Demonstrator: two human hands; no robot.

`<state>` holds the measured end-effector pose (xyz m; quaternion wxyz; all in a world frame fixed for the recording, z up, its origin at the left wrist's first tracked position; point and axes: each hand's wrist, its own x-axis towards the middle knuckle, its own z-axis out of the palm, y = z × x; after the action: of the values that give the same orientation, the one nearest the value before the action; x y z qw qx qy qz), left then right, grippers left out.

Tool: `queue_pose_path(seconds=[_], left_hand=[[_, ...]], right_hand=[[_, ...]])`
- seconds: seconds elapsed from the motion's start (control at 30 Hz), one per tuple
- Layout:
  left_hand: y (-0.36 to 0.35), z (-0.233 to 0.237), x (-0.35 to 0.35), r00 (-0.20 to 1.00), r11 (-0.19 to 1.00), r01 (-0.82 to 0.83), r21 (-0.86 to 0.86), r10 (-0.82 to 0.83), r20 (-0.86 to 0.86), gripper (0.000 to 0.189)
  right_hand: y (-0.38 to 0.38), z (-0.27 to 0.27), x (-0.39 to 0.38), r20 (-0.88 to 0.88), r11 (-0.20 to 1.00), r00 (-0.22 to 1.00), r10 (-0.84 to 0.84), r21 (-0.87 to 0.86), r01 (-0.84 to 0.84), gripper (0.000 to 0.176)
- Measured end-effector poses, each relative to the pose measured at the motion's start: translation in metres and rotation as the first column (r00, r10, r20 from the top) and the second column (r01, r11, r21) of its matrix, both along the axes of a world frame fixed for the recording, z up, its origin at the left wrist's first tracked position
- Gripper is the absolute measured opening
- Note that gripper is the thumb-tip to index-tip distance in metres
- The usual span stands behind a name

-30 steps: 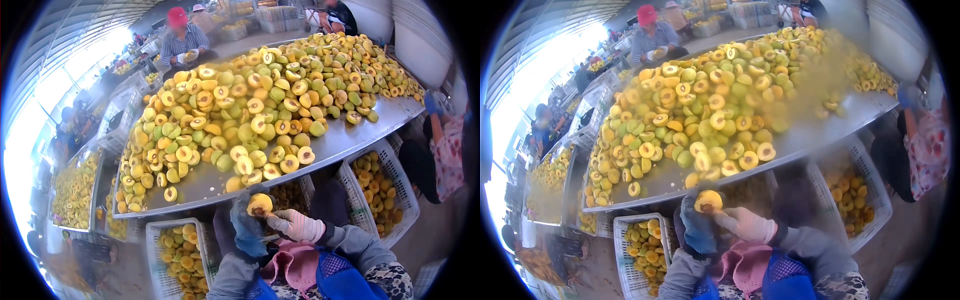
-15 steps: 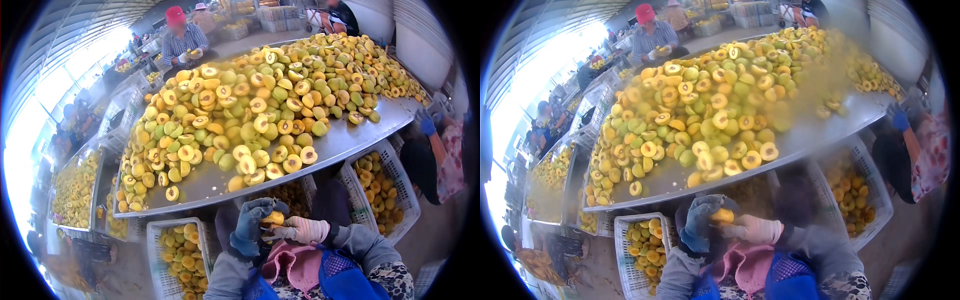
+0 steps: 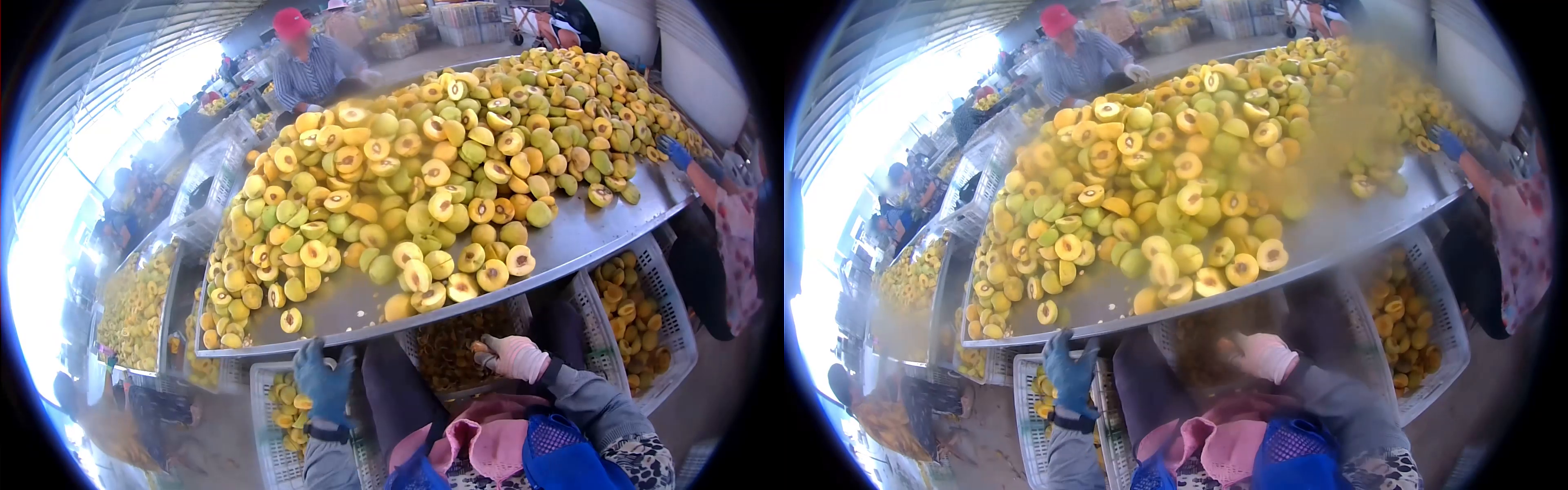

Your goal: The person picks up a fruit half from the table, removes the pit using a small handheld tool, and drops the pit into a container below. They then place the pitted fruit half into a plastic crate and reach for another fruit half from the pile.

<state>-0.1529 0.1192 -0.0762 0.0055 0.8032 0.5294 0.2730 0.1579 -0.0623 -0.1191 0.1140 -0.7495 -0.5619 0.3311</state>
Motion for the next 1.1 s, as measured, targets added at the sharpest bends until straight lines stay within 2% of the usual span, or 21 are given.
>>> queue_pose_path(seconds=[0.03,0.1,0.17,0.27,0.37,0.4,0.43,0.47,0.5,0.57,0.63,0.7,0.77,0.87,0.9,1.0,1.03,1.1], left_hand=[[0.007,0.008,0.034,0.997,0.997,0.078,0.010,-0.078,-0.006,0.060],[0.026,0.023,0.099,0.967,0.949,0.138,-0.283,-0.191,-0.170,0.064],[0.064,-0.005,0.130,0.908,0.705,0.351,-0.616,-0.416,0.041,0.067],[0.085,0.002,0.151,0.829,0.667,0.305,-0.679,-0.537,-0.155,0.066],[0.082,0.003,0.147,0.797,0.726,0.338,-0.599,-0.560,-0.228,0.059],[0.088,-0.011,0.136,0.887,0.648,0.378,-0.661,-0.458,0.058,0.057],[0.102,-0.035,0.118,0.898,0.568,0.440,-0.696,-0.293,0.328,0.055],[0.107,-0.049,0.104,0.828,0.495,0.517,-0.698,-0.083,0.555,0.054],[0.093,-0.031,0.098,0.687,0.446,0.645,-0.620,0.017,0.726,0.052],[0.056,0.008,0.082,0.305,0.394,0.837,-0.379,0.238,0.922,0.048],[0.034,0.022,0.085,0.528,0.598,0.720,-0.353,-0.141,0.838,0.049],[0.016,0.017,0.097,0.559,0.681,0.673,-0.287,-0.215,0.801,0.050],[-0.002,0.008,0.115,0.383,0.673,0.691,-0.263,-0.032,0.923,0.049],[-0.046,0.027,0.133,0.190,0.643,0.752,-0.147,0.002,0.982,0.037],[-0.056,0.039,0.137,0.298,0.672,0.722,-0.165,-0.088,0.950,0.036],[-0.057,0.025,0.142,0.328,0.647,0.727,-0.232,-0.030,0.944,0.043],[-0.068,0.031,0.144,0.244,0.615,0.758,-0.217,0.042,0.969,0.045],[-0.074,0.035,0.145,0.220,0.578,0.779,-0.243,0.111,0.969,0.046]], right_hand=[[0.000,0.008,-0.003,-0.042,1.000,0.999,-0.003,0.018,0.003,0.050],[0.000,0.008,-0.006,-0.092,1.000,0.996,-0.003,0.026,0.005,0.050],[-0.002,0.022,-0.011,-0.125,1.000,0.992,-0.012,-0.018,0.010,0.051],[-0.004,0.024,-0.010,-0.189,1.000,0.982,-0.028,-0.010,0.027,0.052],[-0.006,0.027,-0.009,-0.238,0.999,0.970,-0.048,0.000,0.049,0.051],[-0.007,0.029,-0.008,-0.266,0.998,0.962,-0.056,0.027,0.065,0.050],[-0.008,0.032,-0.007,-0.293,0.995,0.954,-0.062,0.053,0.081,0.049],[-0.008,0.036,-0.007,-0.347,0.990,0.935,-0.070,0.091,0.108,0.048],[-0.007,0.042,-0.007,-0.401,0.982,0.913,-0.074,0.128,0.136,0.047],[-0.002,0.048,-0.008,-0.492,0.966,0.866,-0.085,0.171,0.192,0.044],[0.003,0.054,-0.015,-0.517,0.924,0.855,-0.035,0.310,0.224,0.045],[0.008,0.076,-0.024,-0.526,0.890,0.850,0.008,0.391,0.233,0.047],[0.011,0.084,-0.032,-0.507,0.880,0.862,0.018,0.418,0.227,0.049],[0.009,0.071,-0.036,-0.430,0.848,0.903,0.009,0.481,0.221,0.052],[0.009,0.073,-0.036,-0.414,0.849,0.910,0.006,0.484,0.215,0.051],[0.007,0.074,-0.036,-0.361,0.837,0.932,-0.019,0.505,0.213,0.049],[0.006,0.075,-0.035,-0.344,0.830,0.939,-0.029,0.515,0.214,0.048],[0.005,0.078,-0.036,-0.309,0.850,0.949,-0.057,0.484,0.209,0.044]])
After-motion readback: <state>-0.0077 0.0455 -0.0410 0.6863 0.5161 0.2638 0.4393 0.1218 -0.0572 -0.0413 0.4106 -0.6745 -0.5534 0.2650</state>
